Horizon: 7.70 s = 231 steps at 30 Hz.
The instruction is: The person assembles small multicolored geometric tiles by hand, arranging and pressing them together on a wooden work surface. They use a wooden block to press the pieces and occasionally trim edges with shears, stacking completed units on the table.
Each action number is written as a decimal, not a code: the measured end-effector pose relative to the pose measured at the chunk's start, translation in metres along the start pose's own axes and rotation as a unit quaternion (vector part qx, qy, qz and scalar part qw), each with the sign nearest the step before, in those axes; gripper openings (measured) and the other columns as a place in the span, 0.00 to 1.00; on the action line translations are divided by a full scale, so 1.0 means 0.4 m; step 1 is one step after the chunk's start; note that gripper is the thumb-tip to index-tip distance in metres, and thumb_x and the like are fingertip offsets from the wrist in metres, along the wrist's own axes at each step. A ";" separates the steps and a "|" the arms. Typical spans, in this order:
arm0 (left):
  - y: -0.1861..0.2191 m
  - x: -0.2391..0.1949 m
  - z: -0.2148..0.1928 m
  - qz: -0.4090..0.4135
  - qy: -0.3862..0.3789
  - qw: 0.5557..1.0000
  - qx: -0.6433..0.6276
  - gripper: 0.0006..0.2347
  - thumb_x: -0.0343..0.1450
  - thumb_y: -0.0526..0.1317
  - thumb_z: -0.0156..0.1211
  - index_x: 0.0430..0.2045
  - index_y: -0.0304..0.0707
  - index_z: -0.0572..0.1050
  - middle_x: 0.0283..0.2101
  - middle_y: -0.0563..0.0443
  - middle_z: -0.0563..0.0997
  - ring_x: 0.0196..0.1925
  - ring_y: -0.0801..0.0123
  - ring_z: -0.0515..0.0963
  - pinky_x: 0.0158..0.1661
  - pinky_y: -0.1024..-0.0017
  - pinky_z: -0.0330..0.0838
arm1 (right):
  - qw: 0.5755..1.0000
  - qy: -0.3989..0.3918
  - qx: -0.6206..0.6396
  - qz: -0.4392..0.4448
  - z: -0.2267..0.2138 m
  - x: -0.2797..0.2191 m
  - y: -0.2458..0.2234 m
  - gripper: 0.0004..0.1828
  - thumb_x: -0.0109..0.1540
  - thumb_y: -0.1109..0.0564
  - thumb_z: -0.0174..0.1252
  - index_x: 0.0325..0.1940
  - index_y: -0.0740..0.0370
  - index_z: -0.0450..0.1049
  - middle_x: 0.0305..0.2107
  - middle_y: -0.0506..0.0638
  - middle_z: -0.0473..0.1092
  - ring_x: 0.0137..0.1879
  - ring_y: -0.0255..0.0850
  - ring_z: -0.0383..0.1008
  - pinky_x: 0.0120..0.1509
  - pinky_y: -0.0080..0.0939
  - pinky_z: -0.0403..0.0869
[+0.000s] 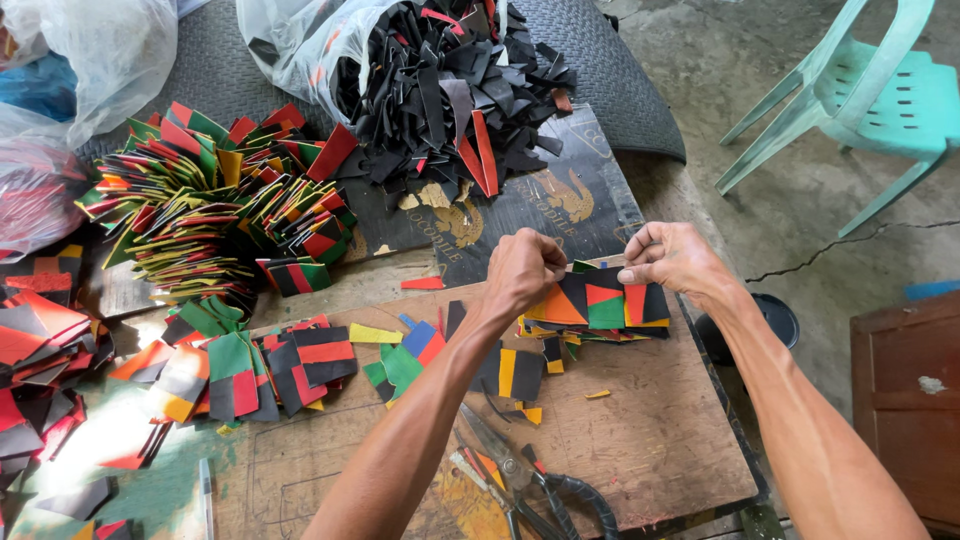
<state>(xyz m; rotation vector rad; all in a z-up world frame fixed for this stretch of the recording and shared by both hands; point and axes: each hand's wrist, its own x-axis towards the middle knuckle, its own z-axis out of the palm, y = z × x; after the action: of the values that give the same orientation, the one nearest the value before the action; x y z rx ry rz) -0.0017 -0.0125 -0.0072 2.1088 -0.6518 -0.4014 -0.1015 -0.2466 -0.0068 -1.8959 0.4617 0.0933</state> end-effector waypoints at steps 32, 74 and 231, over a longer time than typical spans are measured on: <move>0.076 -0.086 0.031 0.269 -0.014 0.949 0.162 0.31 0.51 0.46 0.78 0.47 0.34 0.78 0.58 0.40 0.74 0.62 0.52 0.68 0.58 0.58 0.60 | 0.967 0.059 -0.236 -0.080 -0.023 -0.222 -0.089 0.36 0.45 0.58 0.75 0.58 0.54 0.76 0.52 0.49 0.73 0.59 0.42 0.71 0.59 0.45 0.72; 0.050 -0.096 0.069 0.267 -0.076 0.939 0.202 0.28 0.54 0.47 0.75 0.48 0.38 0.77 0.59 0.45 0.75 0.65 0.50 0.67 0.59 0.51 0.58 | 0.958 0.028 -0.213 -0.189 0.038 -0.250 -0.018 0.27 0.50 0.72 0.61 0.53 0.58 0.78 0.67 0.48 0.67 0.71 0.47 0.67 0.71 0.44 0.68; -0.174 -0.874 -0.262 -0.060 0.313 0.937 -0.144 0.06 0.68 0.31 0.63 0.33 0.30 0.74 0.32 0.42 0.86 0.36 0.64 0.90 0.37 0.69 0.82 | 0.873 0.219 -0.358 -0.249 0.578 -0.441 -0.084 0.28 0.53 0.57 0.66 0.58 0.61 0.73 0.49 0.56 0.70 0.56 0.53 0.66 0.59 0.55 0.63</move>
<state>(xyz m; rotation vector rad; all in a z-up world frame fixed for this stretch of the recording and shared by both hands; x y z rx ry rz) -0.2118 0.2935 0.0113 1.8470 -0.0818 0.1175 -0.2157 0.0227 -0.0126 -2.7306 0.2249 -0.6017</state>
